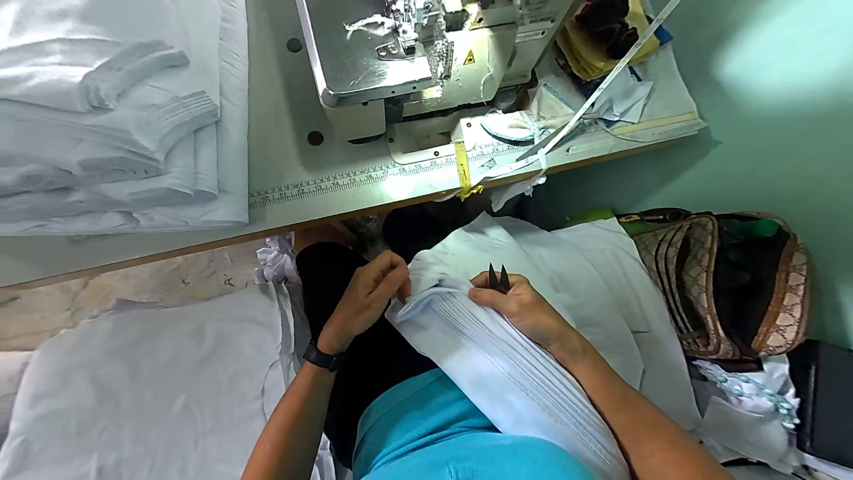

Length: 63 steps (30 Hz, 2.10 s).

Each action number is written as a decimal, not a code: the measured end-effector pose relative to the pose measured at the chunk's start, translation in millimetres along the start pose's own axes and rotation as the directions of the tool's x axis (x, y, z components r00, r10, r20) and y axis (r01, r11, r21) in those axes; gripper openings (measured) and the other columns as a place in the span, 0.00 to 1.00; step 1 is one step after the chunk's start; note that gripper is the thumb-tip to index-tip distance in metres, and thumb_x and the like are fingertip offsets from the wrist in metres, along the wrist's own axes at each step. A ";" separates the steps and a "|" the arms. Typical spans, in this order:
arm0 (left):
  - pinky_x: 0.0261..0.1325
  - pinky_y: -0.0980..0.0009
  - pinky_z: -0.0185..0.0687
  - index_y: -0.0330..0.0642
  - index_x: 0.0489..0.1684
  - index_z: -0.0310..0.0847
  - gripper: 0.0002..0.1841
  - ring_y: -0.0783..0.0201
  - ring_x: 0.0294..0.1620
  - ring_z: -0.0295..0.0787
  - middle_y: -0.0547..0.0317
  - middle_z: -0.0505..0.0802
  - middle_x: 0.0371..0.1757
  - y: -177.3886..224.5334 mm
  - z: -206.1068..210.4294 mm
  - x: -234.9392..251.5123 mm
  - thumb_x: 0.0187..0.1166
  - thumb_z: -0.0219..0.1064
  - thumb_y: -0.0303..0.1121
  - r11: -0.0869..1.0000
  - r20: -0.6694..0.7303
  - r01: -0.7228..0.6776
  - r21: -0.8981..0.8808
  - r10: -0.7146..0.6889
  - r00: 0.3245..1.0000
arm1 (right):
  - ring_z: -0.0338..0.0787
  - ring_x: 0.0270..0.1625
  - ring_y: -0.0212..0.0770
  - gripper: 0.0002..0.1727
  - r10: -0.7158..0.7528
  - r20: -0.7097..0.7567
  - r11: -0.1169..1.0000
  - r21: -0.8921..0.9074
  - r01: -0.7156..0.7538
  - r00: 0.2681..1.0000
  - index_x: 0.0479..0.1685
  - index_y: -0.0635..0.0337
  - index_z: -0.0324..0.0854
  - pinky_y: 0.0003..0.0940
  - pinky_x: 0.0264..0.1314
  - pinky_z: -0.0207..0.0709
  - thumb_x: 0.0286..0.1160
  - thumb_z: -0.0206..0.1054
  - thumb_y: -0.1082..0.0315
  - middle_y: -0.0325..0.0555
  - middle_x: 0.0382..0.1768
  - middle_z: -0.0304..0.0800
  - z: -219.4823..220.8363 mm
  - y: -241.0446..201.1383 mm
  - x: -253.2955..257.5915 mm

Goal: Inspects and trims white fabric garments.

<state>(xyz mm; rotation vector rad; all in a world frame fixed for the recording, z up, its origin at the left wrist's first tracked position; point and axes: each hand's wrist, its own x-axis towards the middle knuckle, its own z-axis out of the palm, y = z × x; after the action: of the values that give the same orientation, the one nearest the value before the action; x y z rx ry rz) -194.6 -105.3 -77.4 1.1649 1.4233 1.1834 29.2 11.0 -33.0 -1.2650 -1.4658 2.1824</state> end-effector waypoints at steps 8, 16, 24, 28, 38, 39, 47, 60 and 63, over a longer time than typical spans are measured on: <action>0.43 0.51 0.82 0.31 0.47 0.90 0.21 0.51 0.40 0.88 0.44 0.92 0.42 32.0 34.5 8.7 0.72 0.75 0.44 0.857 -0.127 0.195 0.476 -0.152 0.980 | 0.76 0.26 0.14 0.09 -0.163 0.079 0.973 -0.152 0.173 0.984 0.27 0.51 0.84 0.10 0.30 0.70 0.70 0.67 0.76 0.22 0.26 0.82 6.9 3.0 -1.2; 0.59 0.50 0.88 0.31 0.46 0.92 0.12 0.48 0.56 0.95 0.44 0.97 0.52 33.4 44.6 -15.3 0.77 0.67 0.31 0.857 -0.254 0.084 0.508 0.056 0.965 | 0.72 0.32 0.11 0.08 -0.402 0.293 0.777 -0.393 0.492 0.868 0.26 0.63 0.85 0.04 0.33 0.64 0.70 0.67 0.70 0.34 0.33 0.79 10.9 9.1 -4.2; 0.54 0.54 0.83 0.23 0.48 0.87 0.18 0.46 0.50 0.88 0.33 0.89 0.53 50.3 30.9 -20.8 0.76 0.71 0.35 0.932 -0.156 0.241 0.273 -0.204 0.966 | 0.74 0.33 0.09 0.06 -0.407 0.316 0.778 -0.371 0.506 0.857 0.26 0.61 0.86 0.01 0.34 0.67 0.67 0.69 0.71 0.31 0.35 0.80 15.3 8.1 -5.0; 0.61 0.48 0.79 0.21 0.49 0.86 0.13 0.40 0.59 0.86 0.31 0.88 0.54 53.1 33.0 -7.8 0.78 0.64 0.26 0.883 -0.088 0.332 0.333 -0.321 0.943 | 0.73 0.33 0.09 0.07 -0.390 0.325 0.763 -0.411 0.500 0.862 0.26 0.65 0.86 0.01 0.34 0.65 0.67 0.67 0.72 0.34 0.35 0.79 16.1 9.0 -2.8; 0.53 0.51 0.86 0.25 0.44 0.89 0.09 0.48 0.44 0.92 0.38 0.93 0.41 -8.5 3.8 -35.9 0.74 0.71 0.24 0.883 -0.412 0.434 0.178 -0.334 0.848 | 0.74 0.31 0.10 0.05 -0.324 0.298 0.837 -0.351 0.419 0.898 0.27 0.59 0.87 0.03 0.31 0.67 0.67 0.67 0.74 0.28 0.34 0.81 14.6 7.4 0.2; 0.48 0.53 0.86 0.26 0.43 0.89 0.09 0.51 0.39 0.91 0.41 0.93 0.38 -13.2 -1.4 -41.1 0.72 0.72 0.24 0.890 -0.474 0.430 0.151 -0.316 0.822 | 0.74 0.31 0.11 0.05 -0.315 0.286 0.847 -0.345 0.404 0.905 0.26 0.58 0.86 0.03 0.31 0.67 0.67 0.67 0.74 0.28 0.33 0.81 13.8 7.5 -0.1; 0.50 0.58 0.87 0.20 0.43 0.85 0.12 0.60 0.36 0.89 0.42 0.92 0.36 -70.5 -98.8 -75.0 0.73 0.70 0.25 0.884 -0.885 0.461 -0.077 -0.273 0.376 | 0.75 0.30 0.12 0.07 -0.310 0.211 0.871 -0.327 0.366 0.927 0.25 0.53 0.86 0.05 0.30 0.68 0.67 0.68 0.73 0.25 0.32 0.82 6.5 6.9 -0.9; 0.47 0.74 0.84 0.26 0.52 0.75 0.08 0.71 0.35 0.82 0.55 0.82 0.36 -75.2 -216.1 -125.8 0.87 0.59 0.26 0.997 -0.871 -0.021 -0.081 -0.080 -0.484 | 0.77 0.28 0.12 0.09 -0.276 0.161 0.890 -0.328 0.315 0.948 0.23 0.50 0.86 0.06 0.28 0.69 0.64 0.68 0.75 0.22 0.30 0.84 12.5 3.4 2.1; 0.57 0.72 0.81 0.25 0.63 0.75 0.15 0.67 0.48 0.84 0.48 0.86 0.49 -59.0 -229.0 -128.9 0.90 0.55 0.30 0.998 -0.783 -0.031 -0.051 -0.059 -0.620 | 0.77 0.28 0.12 0.09 -0.284 0.139 0.896 -0.315 0.314 0.949 0.23 0.50 0.86 0.06 0.28 0.69 0.64 0.67 0.76 0.23 0.31 0.84 11.8 3.7 0.2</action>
<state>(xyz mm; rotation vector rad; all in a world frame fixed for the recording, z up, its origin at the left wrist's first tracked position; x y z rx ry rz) -409.8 -265.7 -99.4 -0.9728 2.5995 2.5253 21.2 1.7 -34.7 -0.9548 -1.9854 1.8632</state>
